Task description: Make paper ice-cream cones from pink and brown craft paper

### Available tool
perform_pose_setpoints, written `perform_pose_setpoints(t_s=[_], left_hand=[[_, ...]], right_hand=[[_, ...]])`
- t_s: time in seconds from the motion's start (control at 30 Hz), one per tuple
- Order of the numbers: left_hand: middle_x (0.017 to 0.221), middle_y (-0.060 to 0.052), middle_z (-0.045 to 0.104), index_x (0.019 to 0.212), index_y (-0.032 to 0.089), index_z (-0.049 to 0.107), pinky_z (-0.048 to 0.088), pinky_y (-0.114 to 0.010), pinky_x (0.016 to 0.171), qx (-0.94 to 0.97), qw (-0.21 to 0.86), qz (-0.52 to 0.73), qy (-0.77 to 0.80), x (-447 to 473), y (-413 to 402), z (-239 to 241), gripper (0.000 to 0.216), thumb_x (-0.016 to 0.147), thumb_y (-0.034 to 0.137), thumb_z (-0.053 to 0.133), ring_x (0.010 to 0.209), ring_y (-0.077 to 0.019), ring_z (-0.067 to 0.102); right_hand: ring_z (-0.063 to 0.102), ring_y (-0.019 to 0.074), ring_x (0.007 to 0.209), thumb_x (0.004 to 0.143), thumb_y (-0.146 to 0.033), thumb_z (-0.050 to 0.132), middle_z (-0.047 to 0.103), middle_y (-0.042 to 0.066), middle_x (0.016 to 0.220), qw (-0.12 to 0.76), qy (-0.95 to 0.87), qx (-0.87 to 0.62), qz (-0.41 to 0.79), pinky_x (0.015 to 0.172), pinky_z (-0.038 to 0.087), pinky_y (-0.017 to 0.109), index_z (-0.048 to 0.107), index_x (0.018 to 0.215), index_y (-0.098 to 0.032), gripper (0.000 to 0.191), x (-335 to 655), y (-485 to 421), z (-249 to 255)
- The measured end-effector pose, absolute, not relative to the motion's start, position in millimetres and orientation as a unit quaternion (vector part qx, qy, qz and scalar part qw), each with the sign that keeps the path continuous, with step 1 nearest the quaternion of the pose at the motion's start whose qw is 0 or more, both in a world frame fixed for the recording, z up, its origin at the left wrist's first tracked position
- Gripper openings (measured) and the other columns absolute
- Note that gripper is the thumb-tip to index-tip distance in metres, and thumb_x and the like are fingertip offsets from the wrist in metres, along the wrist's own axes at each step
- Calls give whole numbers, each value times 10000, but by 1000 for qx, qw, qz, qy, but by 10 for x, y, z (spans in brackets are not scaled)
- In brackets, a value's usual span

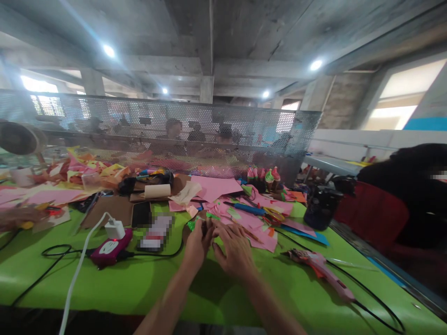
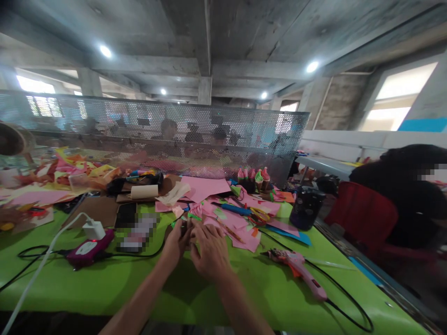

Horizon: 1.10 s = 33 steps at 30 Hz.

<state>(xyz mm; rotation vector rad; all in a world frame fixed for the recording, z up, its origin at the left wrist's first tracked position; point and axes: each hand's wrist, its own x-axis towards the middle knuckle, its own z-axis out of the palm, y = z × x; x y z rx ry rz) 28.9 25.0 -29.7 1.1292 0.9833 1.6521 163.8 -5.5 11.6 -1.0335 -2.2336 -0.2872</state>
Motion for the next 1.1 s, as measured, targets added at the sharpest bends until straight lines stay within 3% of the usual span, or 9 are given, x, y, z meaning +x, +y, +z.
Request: perform_pose_setpoints(t_s=[0.47, 1.1], left_hand=[[658, 29, 596, 800, 231, 526, 384, -243, 579, 550, 316, 631, 446, 258, 181, -255, 237, 749, 386, 697, 586, -148, 547], [670, 16, 603, 840, 248, 495, 334, -258, 558, 599, 267, 584, 479, 238, 156, -245, 189, 815, 381, 627, 556, -175, 562]], right_hand=[[549, 290, 1125, 807, -117, 557, 582, 42, 1408, 316, -850, -410, -103, 952, 367, 459, 557, 948, -244, 189, 1624, -56, 101], [559, 274, 1092, 783, -101, 567, 599, 39, 1387, 320, -851, -402, -108, 937, 381, 444, 546, 958, -245, 227, 1616, -57, 95]])
